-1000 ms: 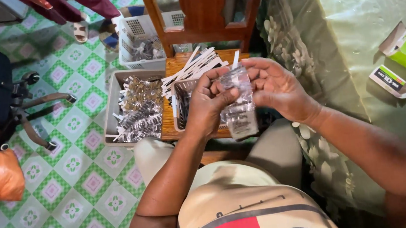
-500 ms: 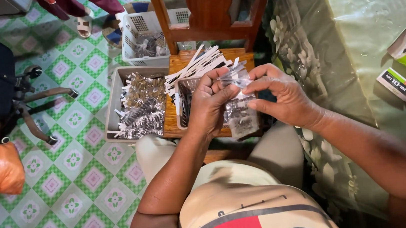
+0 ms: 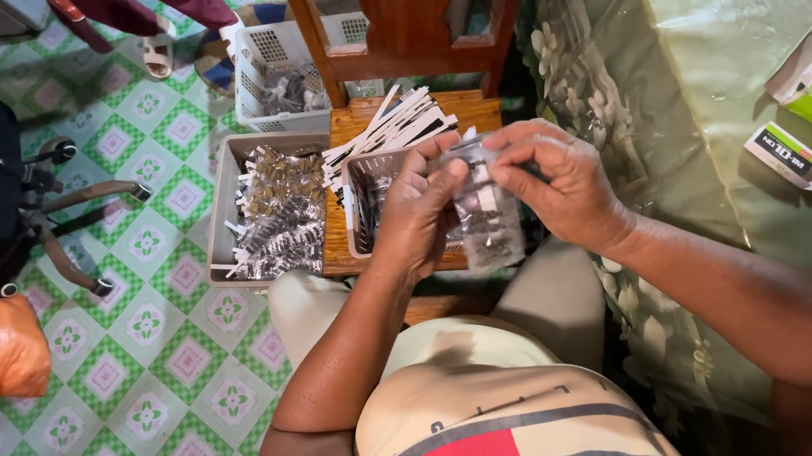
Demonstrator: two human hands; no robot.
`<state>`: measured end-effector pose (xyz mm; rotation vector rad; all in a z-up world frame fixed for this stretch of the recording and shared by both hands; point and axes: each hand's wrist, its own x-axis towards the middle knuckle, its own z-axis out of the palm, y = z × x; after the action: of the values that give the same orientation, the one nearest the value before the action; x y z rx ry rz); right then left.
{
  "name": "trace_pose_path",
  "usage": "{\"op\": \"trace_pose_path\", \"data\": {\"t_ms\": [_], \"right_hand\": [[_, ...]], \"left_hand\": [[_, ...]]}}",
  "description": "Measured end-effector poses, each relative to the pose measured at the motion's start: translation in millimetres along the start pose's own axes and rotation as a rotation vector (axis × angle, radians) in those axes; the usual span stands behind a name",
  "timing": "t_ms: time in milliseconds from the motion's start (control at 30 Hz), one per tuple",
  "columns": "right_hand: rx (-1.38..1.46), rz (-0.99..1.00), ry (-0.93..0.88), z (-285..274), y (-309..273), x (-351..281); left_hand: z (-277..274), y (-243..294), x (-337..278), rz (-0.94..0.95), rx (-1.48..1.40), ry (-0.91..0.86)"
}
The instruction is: Packaging small metal fasteners and white strips into small plastic bags.
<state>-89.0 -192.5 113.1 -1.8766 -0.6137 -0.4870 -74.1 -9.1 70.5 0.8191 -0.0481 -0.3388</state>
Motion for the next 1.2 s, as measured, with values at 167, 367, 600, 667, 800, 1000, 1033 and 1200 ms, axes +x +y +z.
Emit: {"op": "trace_pose_path", "data": {"t_ms": [167,367,600,667,800,1000,1033,1200], "right_hand": [[0.019,0.070,0.106,-3.0,21.4,-5.5],[0.083,0.207,0.174,-5.7,27.5,-8.8],[0.068,0.251,0.165,-2.2,35.7,-15.0],[0.074,0.243,0.159,-2.3,26.0,-11.0],[0.065,0.227,0.110,-0.2,25.4,-12.4],[0.600,0.141,-0.031,2.7,2.0,-2.2],[0.603,0.139,-0.036,1.8,2.7,-1.1],[0.270,-0.048,-0.204,-2.0,-13.2,2.4]], "left_hand": [[4.7,17.7,-12.7,0.015,0.130,-0.162],[6.2,15.0,-23.8,0.146,0.102,-0.406],[-2.3,-4.0,-14.9,0.194,0.126,-0.351],[3.4,0.5,-14.3,0.188,0.153,-0.344],[8.2,9.7,-15.6,0.211,0.236,-0.272],[-5.5,-3.5,2.3,0.249,0.244,0.027],[-1.8,1.5,0.7,0.254,0.244,0.032],[7.0,15.1,-1.2,0.318,0.257,0.218]]}}
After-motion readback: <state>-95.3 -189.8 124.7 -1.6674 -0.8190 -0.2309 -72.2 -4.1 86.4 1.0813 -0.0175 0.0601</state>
